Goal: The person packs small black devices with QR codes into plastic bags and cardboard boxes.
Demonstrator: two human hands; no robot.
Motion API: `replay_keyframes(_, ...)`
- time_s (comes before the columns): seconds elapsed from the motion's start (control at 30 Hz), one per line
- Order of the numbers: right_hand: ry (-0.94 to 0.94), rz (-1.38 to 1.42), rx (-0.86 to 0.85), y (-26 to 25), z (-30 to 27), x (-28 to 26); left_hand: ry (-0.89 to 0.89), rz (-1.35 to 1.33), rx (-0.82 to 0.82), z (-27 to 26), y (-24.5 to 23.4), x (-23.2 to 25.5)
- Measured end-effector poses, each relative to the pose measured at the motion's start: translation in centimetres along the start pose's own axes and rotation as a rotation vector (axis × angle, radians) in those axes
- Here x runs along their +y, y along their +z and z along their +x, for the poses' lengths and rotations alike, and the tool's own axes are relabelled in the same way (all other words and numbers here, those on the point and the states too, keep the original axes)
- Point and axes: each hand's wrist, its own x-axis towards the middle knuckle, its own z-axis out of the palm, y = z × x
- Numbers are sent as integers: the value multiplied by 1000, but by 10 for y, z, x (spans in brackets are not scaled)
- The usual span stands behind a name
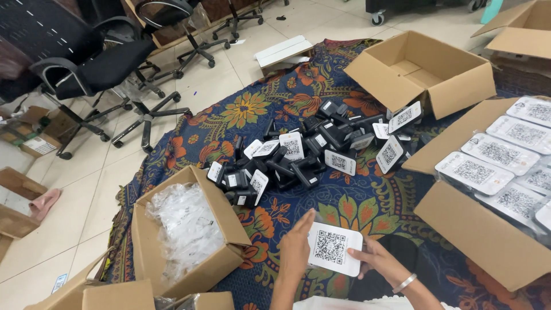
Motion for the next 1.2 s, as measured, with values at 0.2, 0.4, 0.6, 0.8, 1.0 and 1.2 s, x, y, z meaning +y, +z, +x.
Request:
replay_keyframes(0.2,18,105,106,11,12,14,53,164,-332,-21,50,29)
replay_keyframes(0.4,-150,-202,232,-31,84,105,189,107,-328,-30,74,54)
replay_keyframes(0.6,-79,-803,454,8,81,56,-75,-35,-420,-31,60,87)
replay_keyframes(0.8,163,-1062,236,28,123,32,37,21,86,-64,126,25)
replay_keyframes(1.0,-174,-1379,-58,42,162,35,-533,-524,82,-47,87,35)
replay_keyframes(1.2,-39,-1626,-394,56,221,64,-436,-602,168,-49,89,4)
